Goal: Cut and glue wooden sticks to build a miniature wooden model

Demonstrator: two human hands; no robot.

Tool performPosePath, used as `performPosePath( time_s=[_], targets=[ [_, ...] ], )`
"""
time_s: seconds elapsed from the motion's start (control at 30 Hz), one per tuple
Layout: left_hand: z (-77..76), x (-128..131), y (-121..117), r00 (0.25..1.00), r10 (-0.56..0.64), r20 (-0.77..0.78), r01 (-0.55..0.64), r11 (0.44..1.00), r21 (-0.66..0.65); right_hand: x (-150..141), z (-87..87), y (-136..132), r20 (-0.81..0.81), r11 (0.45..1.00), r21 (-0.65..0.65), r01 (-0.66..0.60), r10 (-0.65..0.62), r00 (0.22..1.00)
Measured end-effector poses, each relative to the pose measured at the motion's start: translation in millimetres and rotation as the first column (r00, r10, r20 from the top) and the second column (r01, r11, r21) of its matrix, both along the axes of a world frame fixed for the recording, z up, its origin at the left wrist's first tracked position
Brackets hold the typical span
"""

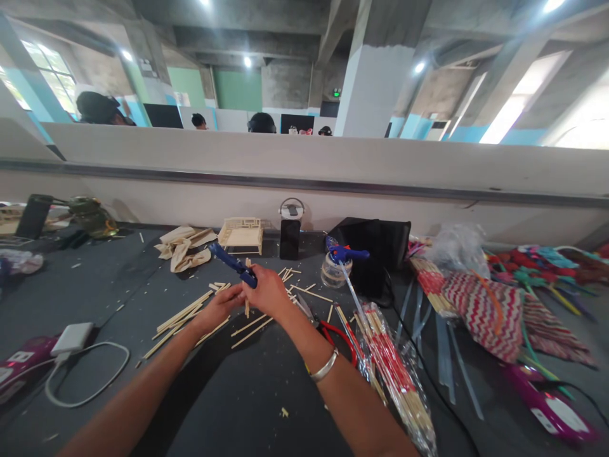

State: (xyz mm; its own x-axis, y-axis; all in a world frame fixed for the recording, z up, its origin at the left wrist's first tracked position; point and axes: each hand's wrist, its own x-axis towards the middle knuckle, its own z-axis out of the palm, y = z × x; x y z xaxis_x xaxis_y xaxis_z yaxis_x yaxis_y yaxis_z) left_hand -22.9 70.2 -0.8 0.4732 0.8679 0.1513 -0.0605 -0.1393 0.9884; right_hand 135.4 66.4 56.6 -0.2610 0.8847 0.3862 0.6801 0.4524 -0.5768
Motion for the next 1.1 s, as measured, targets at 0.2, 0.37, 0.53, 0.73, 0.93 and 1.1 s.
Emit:
performPosePath(
  time_s=[0.2, 0.37, 0.53, 0.73, 0.93, 1.1],
  targets=[
    [-1.3, -1.2, -0.7, 1.0, 0.009, -0.021, -0.008, 0.998, 0.055, 1.2, 3.6, -1.2, 0.026, 0.999, 0.012, -0.048, 0.048, 0.998],
    [2.0, -5.5, 1.4, 0.999, -0.047, -0.004, 0.047, 0.998, 0.036, -0.3, 8.9, -2.4, 0.076, 0.998, 0.009, -0.059, 0.058, 0.995],
    [-6.6, -0.4, -3.7, 0.99, -0.033, 0.14, 0.049, 0.993, -0.112, -2.0, 3.4, -1.3, 0.093, 0.998, 0.004, -0.063, 0.063, 0.994],
    [-14.9, 10.8, -11.5, 0.934, 0.013, 0.356, 0.077, 0.968, -0.237, -0.4, 0.2, -4.6, 0.112, 0.996, 0.001, -0.084, 0.084, 0.99],
    [-28.8, 14.9, -10.5, 0.915, 0.047, 0.4, 0.055, 0.969, -0.24, -0.6, -2.2, -8.9, 0.11, 0.997, -0.001, -0.072, 0.072, 0.991],
    [-33.6, 13.3, -9.1, 0.916, 0.054, 0.398, 0.054, 0.965, -0.256, -1.7, -6.7, -12.0, 0.12, 0.997, -0.004, -0.083, 0.083, 0.989]
  ],
)
